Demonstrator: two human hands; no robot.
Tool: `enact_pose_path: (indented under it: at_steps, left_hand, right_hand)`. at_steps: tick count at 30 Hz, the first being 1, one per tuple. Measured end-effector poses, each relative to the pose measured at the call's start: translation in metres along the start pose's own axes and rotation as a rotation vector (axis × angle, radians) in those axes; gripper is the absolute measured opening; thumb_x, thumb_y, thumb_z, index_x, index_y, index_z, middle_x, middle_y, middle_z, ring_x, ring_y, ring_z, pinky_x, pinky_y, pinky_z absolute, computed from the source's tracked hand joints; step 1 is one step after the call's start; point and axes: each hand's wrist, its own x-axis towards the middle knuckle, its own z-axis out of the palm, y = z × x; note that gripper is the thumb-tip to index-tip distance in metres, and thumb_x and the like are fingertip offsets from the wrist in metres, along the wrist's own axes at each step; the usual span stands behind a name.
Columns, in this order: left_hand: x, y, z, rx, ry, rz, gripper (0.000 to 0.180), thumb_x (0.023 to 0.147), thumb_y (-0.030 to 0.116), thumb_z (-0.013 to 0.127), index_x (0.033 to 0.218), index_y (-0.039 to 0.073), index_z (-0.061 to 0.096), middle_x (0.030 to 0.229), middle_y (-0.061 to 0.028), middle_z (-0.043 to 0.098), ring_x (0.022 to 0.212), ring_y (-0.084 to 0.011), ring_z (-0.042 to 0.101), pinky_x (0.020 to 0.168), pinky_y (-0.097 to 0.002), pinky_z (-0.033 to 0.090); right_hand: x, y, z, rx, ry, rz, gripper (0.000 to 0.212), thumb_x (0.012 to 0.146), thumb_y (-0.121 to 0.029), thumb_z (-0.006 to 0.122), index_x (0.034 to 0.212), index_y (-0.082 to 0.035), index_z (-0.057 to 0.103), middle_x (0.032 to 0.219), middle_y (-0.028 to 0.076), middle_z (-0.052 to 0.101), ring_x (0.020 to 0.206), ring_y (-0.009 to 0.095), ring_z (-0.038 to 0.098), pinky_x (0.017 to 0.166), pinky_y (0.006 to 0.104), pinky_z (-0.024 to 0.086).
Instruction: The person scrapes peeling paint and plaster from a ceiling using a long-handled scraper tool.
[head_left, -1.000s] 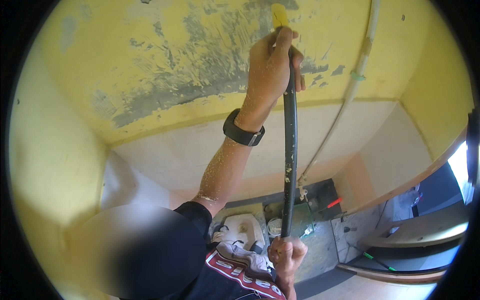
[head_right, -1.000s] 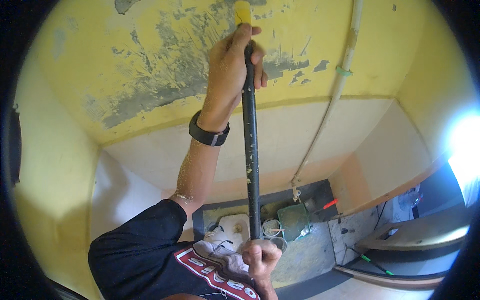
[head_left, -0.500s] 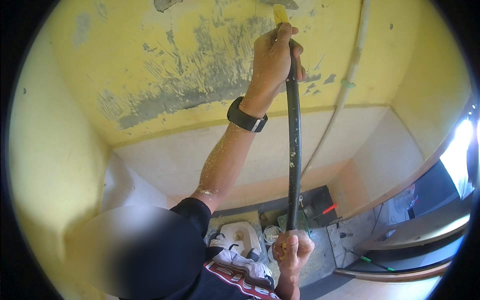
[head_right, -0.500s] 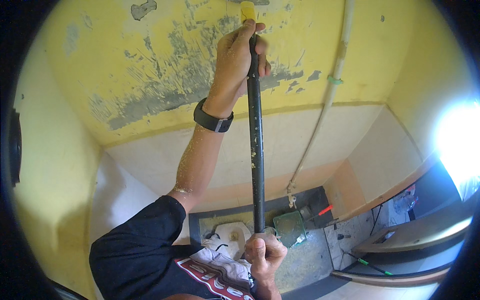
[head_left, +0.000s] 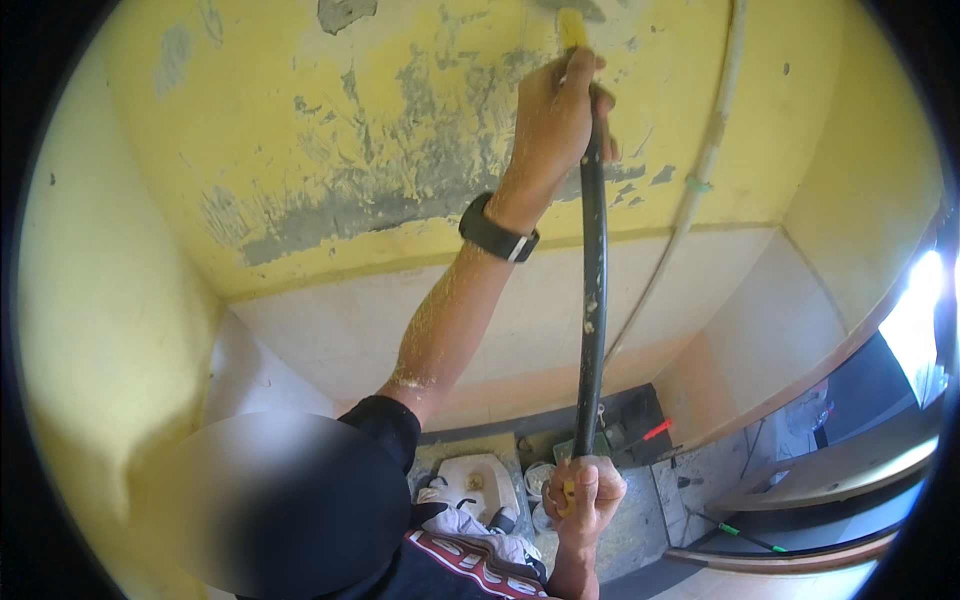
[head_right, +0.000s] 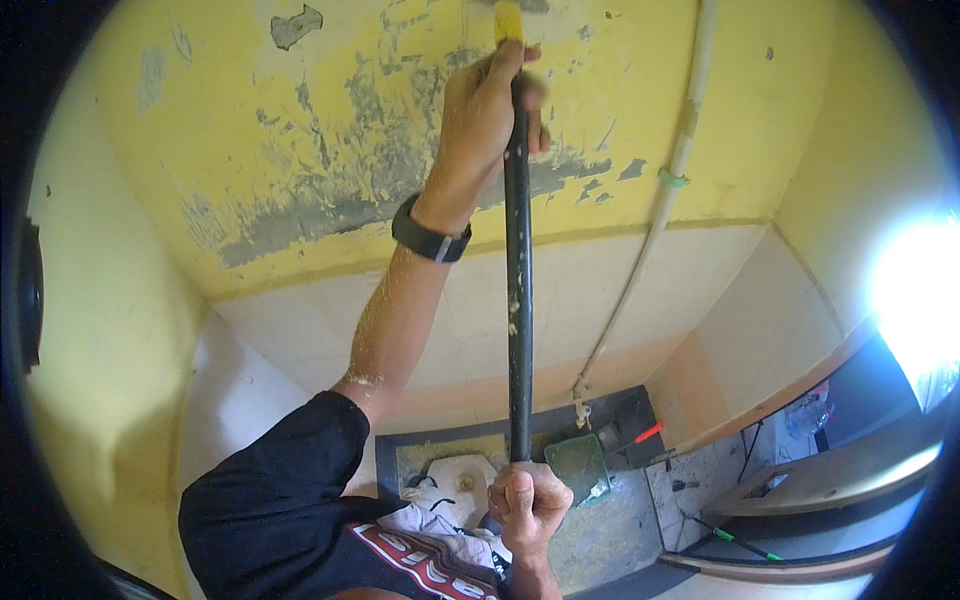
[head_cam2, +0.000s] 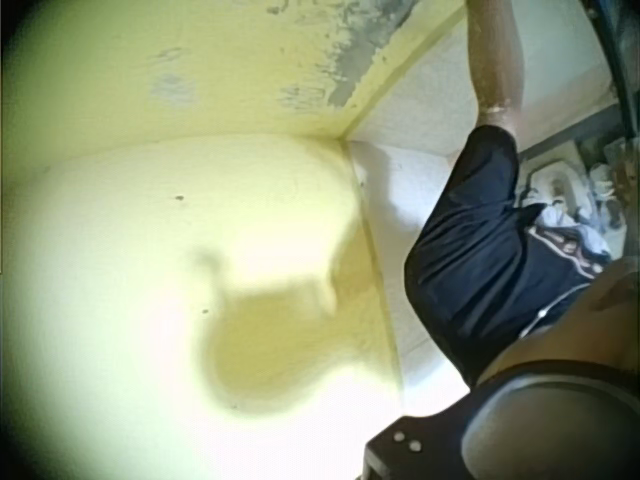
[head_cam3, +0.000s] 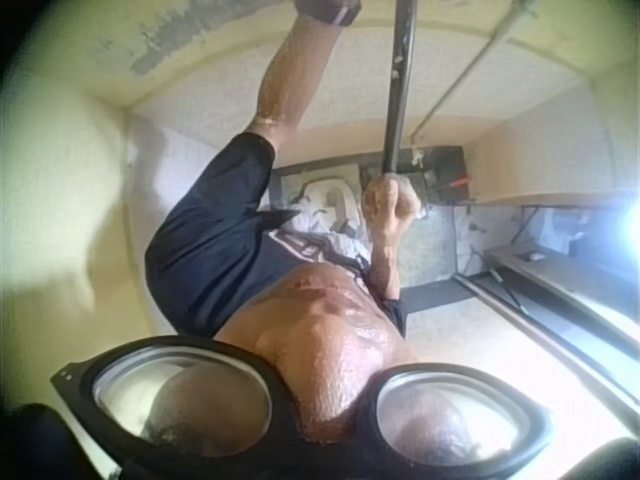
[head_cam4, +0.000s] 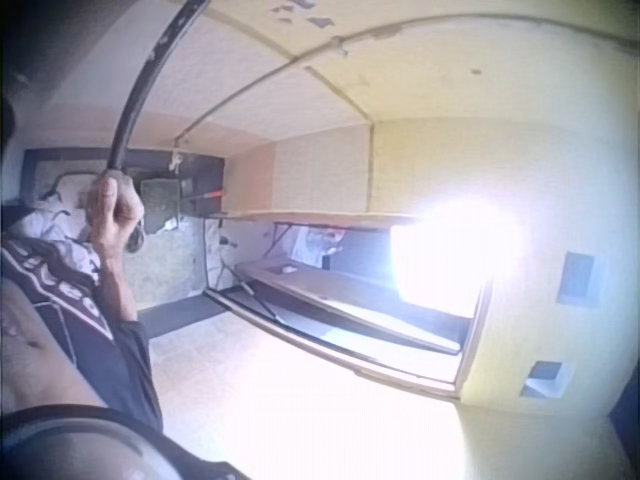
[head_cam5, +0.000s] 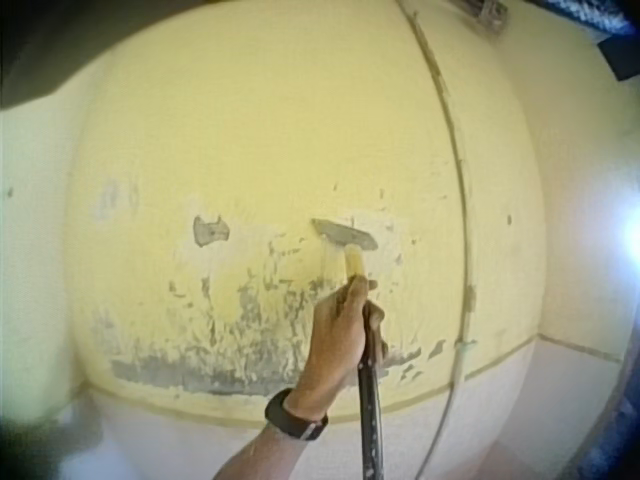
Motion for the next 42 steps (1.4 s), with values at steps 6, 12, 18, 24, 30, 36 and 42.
enact_pose_path:
  at_steps: [6,12,18,24,30,36,42]
  left_hand:
    - [-0.051,-0.026,-0.006,-0.008,0.015,-0.118,0.044,0.107,0.035,0.047,0.118,-0.007,0.053,0.061,-0.0009,0.047,0.035,-0.0134,0.049,0.035,-0.0280,0.046]
    - [-0.014,-0.006,0.000,-0.046,0.016,-0.020,0.042,0.107,0.034,0.046,0.117,-0.007,0.052,0.061,-0.0012,0.047,0.036,-0.0125,0.047,0.040,-0.0305,0.048]
    - [-0.061,-0.033,-0.012,0.001,0.040,-0.153,0.041,0.108,0.035,0.045,0.117,-0.005,0.052,0.060,-0.0009,0.047,0.035,-0.0134,0.049,0.036,-0.0297,0.047]
    - [-0.023,-0.014,0.002,-0.072,0.014,0.005,0.042,0.108,0.035,0.044,0.118,-0.005,0.051,0.062,-0.0006,0.047,0.036,-0.0126,0.049,0.036,-0.0293,0.047]
    - [-0.060,-0.038,-0.007,-0.016,0.036,-0.106,0.044,0.107,0.037,0.046,0.117,-0.005,0.052,0.062,-0.0008,0.048,0.036,-0.0132,0.050,0.035,-0.0286,0.047]
    - [-0.005,-0.006,0.002,-0.070,0.003,0.036,0.044,0.107,0.037,0.047,0.117,-0.006,0.053,0.064,-0.0019,0.049,0.036,-0.0140,0.050,0.037,-0.0302,0.048]
    - [-0.051,-0.030,-0.005,-0.013,0.029,-0.106,0.042,0.107,0.035,0.047,0.116,-0.006,0.053,0.060,-0.0006,0.047,0.036,-0.0136,0.051,0.036,-0.0303,0.048]
  right_hand:
    - [-0.037,0.018,-0.022,0.048,0.016,0.085,0.053,0.103,-0.034,0.059,0.064,0.001,0.051,0.054,0.005,0.050,0.044,0.009,0.044,0.040,0.0240,0.030]
    - [-0.003,0.001,-0.012,0.020,-0.007,0.023,0.051,0.103,-0.034,0.060,0.066,0.002,0.054,0.054,0.005,0.049,0.045,0.008,0.044,0.040,0.0246,0.030]
    - [-0.033,0.038,-0.045,-0.038,-0.010,0.032,0.048,0.102,-0.029,0.060,0.067,0.002,0.056,0.056,0.005,0.054,0.045,0.010,0.047,0.040,0.0253,0.032]
    - [-0.010,-0.001,-0.032,-0.104,0.033,-0.016,0.045,0.101,-0.026,0.063,0.067,0.003,0.060,0.054,0.005,0.054,0.044,0.009,0.047,0.040,0.0247,0.031]
    - [-0.039,0.028,-0.047,-0.048,0.040,0.075,0.051,0.101,-0.033,0.062,0.064,0.002,0.057,0.055,0.003,0.053,0.044,0.008,0.046,0.040,0.0246,0.030]
    - [0.004,0.000,-0.020,-0.061,-0.014,0.013,0.051,0.101,-0.033,0.062,0.063,0.000,0.056,0.054,0.003,0.052,0.044,0.008,0.045,0.040,0.0245,0.030]
    - [-0.040,0.025,-0.041,-0.024,0.044,0.050,0.044,0.101,-0.030,0.062,0.070,0.001,0.057,0.054,0.004,0.053,0.044,0.009,0.046,0.040,0.0243,0.030]
